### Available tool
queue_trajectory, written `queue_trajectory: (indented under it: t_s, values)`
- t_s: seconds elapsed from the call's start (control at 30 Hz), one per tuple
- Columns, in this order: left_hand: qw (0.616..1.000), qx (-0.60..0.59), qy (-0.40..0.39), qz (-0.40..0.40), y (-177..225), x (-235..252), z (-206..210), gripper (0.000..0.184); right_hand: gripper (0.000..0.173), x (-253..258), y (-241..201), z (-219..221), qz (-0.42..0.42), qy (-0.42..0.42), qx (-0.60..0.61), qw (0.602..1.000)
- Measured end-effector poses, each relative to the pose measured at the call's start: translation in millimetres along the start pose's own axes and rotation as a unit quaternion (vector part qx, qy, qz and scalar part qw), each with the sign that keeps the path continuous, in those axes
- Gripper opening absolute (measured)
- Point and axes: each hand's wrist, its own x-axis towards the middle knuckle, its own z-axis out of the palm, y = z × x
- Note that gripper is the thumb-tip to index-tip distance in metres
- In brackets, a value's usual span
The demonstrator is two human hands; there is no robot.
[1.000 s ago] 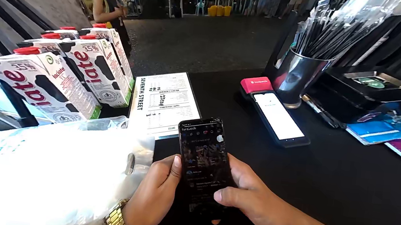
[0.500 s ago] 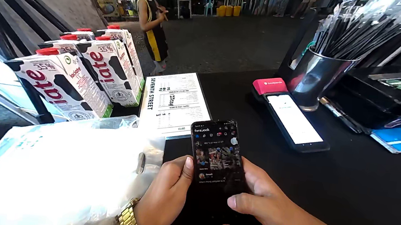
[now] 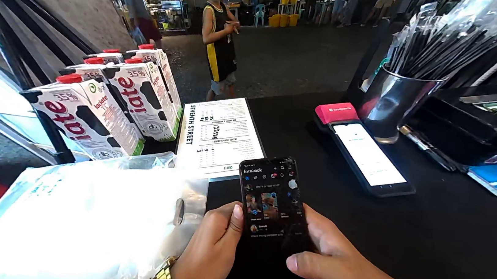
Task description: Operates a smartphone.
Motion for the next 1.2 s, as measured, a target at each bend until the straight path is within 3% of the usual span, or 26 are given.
queue_trajectory:
  t_s: [0.5,0.77,1.03,1.2]
  values:
    - [1.0,0.012,0.002,-0.002,2.2,-1.8,0.7,0.044,0.061,-2.6,-1.5,1.2,0.024,0.0,0.005,1.0]
    - [0.992,-0.03,-0.058,0.11,-4.6,-3.9,-1.2,0.052,0.033,-1.9,3.5,0.3,0.011,0.034,0.043,0.998]
    - [0.991,0.003,-0.066,0.119,-4.4,-5.6,-0.8,0.055,0.021,-1.1,-2.9,7.0,0.041,0.083,0.031,0.995]
    - [0.996,-0.037,-0.039,0.073,0.8,-6.3,2.6,0.051,0.037,-2.5,-5.8,7.1,0.071,0.069,0.057,0.993]
